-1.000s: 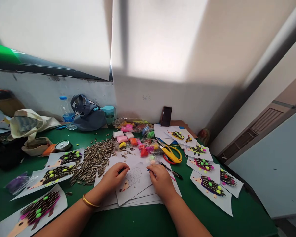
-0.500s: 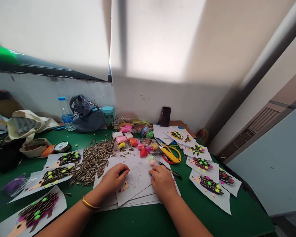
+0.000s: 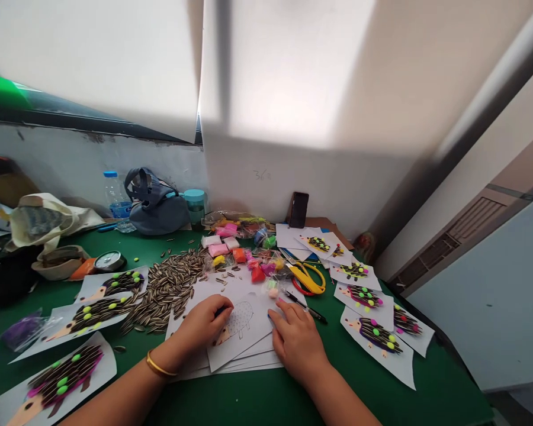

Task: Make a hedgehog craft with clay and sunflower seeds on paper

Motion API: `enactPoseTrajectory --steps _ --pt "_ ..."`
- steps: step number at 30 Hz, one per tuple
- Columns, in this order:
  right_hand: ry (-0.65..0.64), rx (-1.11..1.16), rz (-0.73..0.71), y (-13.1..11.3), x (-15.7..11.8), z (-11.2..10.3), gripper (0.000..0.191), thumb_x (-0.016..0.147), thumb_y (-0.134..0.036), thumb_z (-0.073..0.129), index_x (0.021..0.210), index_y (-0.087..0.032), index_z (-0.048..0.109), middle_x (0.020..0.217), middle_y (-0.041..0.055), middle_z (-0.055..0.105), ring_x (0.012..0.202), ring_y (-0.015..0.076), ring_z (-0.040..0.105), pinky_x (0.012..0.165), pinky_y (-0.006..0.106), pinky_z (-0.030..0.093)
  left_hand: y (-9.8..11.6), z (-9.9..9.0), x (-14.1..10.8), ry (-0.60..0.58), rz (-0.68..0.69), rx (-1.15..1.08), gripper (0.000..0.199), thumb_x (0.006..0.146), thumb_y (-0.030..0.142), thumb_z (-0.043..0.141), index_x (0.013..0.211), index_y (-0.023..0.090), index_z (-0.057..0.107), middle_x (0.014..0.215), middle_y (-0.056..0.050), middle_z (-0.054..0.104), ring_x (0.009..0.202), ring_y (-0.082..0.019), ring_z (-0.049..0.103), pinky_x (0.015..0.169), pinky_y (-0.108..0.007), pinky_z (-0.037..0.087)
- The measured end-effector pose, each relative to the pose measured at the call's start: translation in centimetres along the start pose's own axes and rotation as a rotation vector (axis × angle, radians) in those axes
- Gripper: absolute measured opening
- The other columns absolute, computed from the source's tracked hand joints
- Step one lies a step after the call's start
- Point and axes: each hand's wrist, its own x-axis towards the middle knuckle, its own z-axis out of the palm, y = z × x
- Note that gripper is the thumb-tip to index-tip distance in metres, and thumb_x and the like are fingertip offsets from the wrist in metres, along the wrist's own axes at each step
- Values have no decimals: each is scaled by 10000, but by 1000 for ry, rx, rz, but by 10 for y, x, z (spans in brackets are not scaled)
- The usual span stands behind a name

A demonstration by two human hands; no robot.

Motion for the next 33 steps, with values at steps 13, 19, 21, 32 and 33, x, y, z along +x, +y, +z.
enactPoseTrajectory --steps 13,19,21,32,33 --pt "55 -7 20 1 -1 -2 316 895 -260 507 1159 -295 678 1311 32 621 1176 267 535 940 412 403 -3 1 0 -12 4 -6 222 898 278 468 952 196 667 959 -58 678 917 -216 605 800 -318 437" --pt "55 -25 36 3 -2 -3 283 910 -267 490 1082 -297 712 1323 26 617 1175 269 534 912 411 413 -3 1 1 -8 8 -14 218 894 273 474 956 201 670 963 -56 678 918 -211 603 802 -311 439" --pt "57 -24 35 3 -2 -4 284 906 -267 494 1085 -296 712 1327 26 614 1178 268 531 918 410 415 -3 1 1 -13 9 -14 213 889 266 476 953 202 669 960 -55 678 916 -210 603 798 -308 437" --pt "24 -10 34 5 1 0 302 910 -278 497 1130 -321 700 1350 17 597 1206 261 519 934 418 415 -3 2 1 1 5 -19 222 885 283 471 938 205 672 951 -56 679 906 -214 607 799 -313 440" --pt "23 -8 22 5 1 0 306 910 -277 496 1135 -326 697 1357 12 591 1211 259 516 945 420 411 -3 2 1 5 7 -20 224 886 285 469 937 204 671 950 -58 679 906 -215 607 799 -315 441"
